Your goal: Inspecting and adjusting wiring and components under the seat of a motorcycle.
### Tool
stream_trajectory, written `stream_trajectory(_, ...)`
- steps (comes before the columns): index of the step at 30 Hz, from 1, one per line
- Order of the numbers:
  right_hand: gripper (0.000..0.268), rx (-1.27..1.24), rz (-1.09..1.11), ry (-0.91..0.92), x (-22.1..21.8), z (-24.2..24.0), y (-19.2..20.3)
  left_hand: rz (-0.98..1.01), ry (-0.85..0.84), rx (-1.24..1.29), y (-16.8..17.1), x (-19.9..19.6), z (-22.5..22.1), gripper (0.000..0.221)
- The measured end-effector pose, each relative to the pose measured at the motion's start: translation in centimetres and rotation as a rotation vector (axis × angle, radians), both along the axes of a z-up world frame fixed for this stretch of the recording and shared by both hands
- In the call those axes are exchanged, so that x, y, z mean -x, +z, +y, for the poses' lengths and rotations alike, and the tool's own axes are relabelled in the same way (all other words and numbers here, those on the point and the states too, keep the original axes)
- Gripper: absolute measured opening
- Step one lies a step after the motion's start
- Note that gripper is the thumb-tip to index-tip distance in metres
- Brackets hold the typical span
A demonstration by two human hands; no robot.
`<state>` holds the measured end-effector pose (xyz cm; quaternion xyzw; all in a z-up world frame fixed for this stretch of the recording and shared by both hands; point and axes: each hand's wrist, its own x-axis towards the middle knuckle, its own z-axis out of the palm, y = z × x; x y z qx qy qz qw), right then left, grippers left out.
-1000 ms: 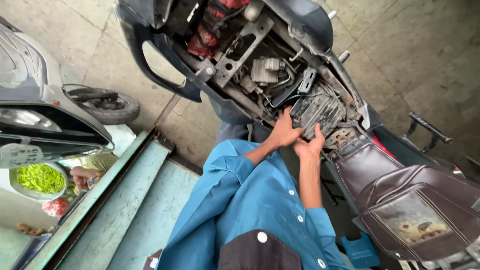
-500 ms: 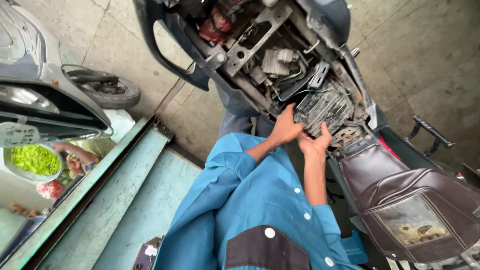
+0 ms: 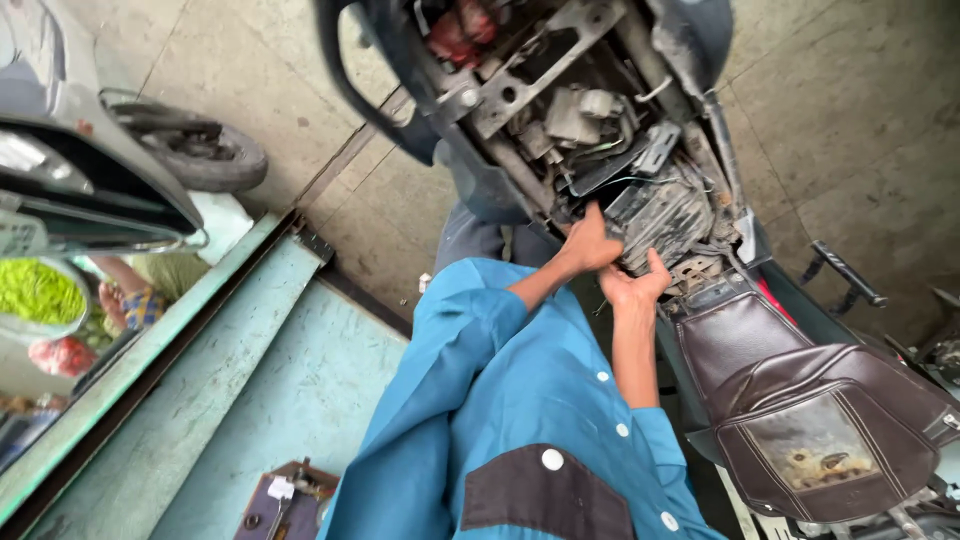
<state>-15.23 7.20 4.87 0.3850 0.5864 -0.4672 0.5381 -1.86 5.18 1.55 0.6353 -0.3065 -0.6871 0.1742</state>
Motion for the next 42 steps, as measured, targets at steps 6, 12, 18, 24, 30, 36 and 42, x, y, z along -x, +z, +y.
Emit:
stream_trajectory(6,0.057,0.035,-0.010,-0.015,-0.6,-0.6,0.6,-0.056,0.015,-0.064,-1.3,0.3,-1.2,0.083)
stream_trajectory(12,0.059,0.018,-0.043,-0.059,-0.2,-0.2,0.5,-0.126,-0.047,-0.196,-0.6,0.9,-2.5,0.067)
stream_trajectory(18,0.065,-0.013,-0.002,-0.108,-0.4,-0.1,0.3,-0.222,-0.201,-0.114,-1.5,0.2,-2.7,0.063)
stream_trajectory(24,0.072,0.049,-0.033,-0.166,0.4,1.1,-0.2,-0.252,-0.386,0.147,-11.0,2.5,-0.7,0.035)
stream_trajectory(30,0.071,0.057,-0.026,-0.206,0.1,0.9,-0.3,-0.200,-0.439,0.160,-7.0,0.3,-3.8,0.028)
stream_trajectory(36,0.069,0.082,-0.036,-0.245,-0.6,1.0,0.4,-0.045,-0.430,-0.095,-2.5,-1.2,-5.4,0.023)
stream_trajectory(42,0.069,0.057,-0.038,-0.258,-0.2,1.1,-0.3,-0.297,-0.500,0.360,-7.7,0.5,-3.9,0.017)
